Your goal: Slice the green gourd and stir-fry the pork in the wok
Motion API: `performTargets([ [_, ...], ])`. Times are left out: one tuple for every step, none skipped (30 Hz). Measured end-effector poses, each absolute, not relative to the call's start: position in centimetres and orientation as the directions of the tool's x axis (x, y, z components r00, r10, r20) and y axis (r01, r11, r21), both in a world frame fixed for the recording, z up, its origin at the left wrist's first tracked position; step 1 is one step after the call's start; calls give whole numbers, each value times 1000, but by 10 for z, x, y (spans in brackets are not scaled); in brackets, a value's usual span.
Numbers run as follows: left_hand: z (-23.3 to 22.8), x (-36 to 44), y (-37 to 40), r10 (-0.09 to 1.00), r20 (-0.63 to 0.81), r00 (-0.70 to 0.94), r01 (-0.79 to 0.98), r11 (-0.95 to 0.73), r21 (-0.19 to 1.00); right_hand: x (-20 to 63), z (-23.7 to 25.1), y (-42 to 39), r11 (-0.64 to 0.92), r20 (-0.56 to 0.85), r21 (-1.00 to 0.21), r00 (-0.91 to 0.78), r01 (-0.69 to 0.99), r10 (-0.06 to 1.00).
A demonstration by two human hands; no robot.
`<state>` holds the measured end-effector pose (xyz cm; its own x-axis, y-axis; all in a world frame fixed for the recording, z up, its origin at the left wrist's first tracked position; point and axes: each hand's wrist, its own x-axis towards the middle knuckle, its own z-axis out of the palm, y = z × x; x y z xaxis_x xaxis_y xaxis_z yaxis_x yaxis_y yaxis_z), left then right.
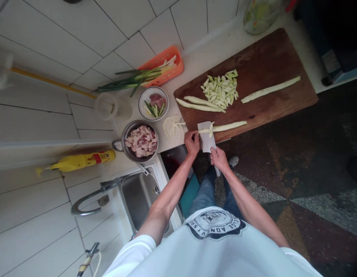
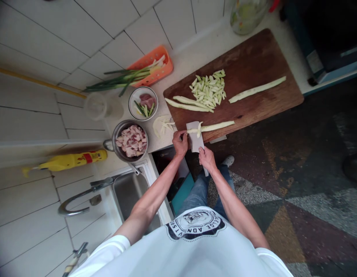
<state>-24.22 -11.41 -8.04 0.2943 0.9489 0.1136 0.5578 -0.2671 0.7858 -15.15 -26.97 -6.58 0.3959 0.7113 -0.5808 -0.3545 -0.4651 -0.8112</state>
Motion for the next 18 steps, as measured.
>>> performTargets([
  [-80, -242, -114, 950, 113, 290, 557, -264, 788, -153, -66, -272, -469, -582, -810, 388, -351, 715],
  [-80, -242, -114, 950, 117, 289, 550, -265, 792, -155, -66, -275, -472, -582, -810, 380, -348, 719],
  [-79, -242, -114, 949, 124, 288, 541, -268, 797, -157, -66, -278, -475, -581, -811, 373, -342, 723],
  [-79, -242, -114, 949, 128, 289, 534, -271, 801, -159, -66, -281, -477, -581, -811, 371, -337, 725],
  [-78, -242, -113, 949, 129, 289, 532, -271, 803, -161, -66, -283, -478, -580, -812, 370, -334, 726],
  [-78, -242, -113, 949, 125, 289, 534, -268, 802, -162, -66, -284, -478, -579, -813, 370, -333, 726],
  [-77, -242, -113, 950, 118, 289, 541, -264, 798, -163, -66, -283, -476, -579, -813, 371, -335, 726],
  [-76, -242, -113, 951, 111, 290, 550, -260, 794, -162, -66, -281, -474, -577, -814, 373, -337, 726],
  [-76, -242, -114, 951, 105, 292, 556, -257, 790, -162, -66, -279, -471, -576, -815, 376, -339, 726],
  [-75, -242, -114, 951, 101, 293, 558, -256, 789, -161, -66, -275, -469, -575, -815, 378, -340, 725],
  [-75, -241, -114, 951, 99, 294, 556, -255, 791, -160, -66, -272, -470, -575, -815, 379, -338, 725],
  [-75, -241, -114, 950, 98, 295, 552, -254, 794, -159, -66, -270, -472, -577, -814, 379, -338, 724],
  [-75, -241, -114, 950, 98, 297, 549, -254, 796, -158, -66, -269, -475, -579, -813, 376, -338, 724],
  [-76, -241, -113, 950, 101, 297, 549, -256, 795, -158, -66, -268, -480, -583, -810, 370, -337, 724],
  [-76, -241, -113, 949, 105, 297, 554, -261, 790, -158, -65, -269, -486, -587, -807, 364, -336, 723],
  [-77, -240, -112, 948, 112, 298, 563, -269, 782, -159, -64, -271, -492, -590, -805, 359, -332, 723],
  [-77, -240, -111, 947, 119, 297, 575, -277, 770, -159, -62, -274, -500, -593, -803, 354, -325, 723],
  [-77, -240, -111, 947, 125, 296, 588, -284, 757, -160, -61, -276, -512, -601, -797, 347, -320, 720],
])
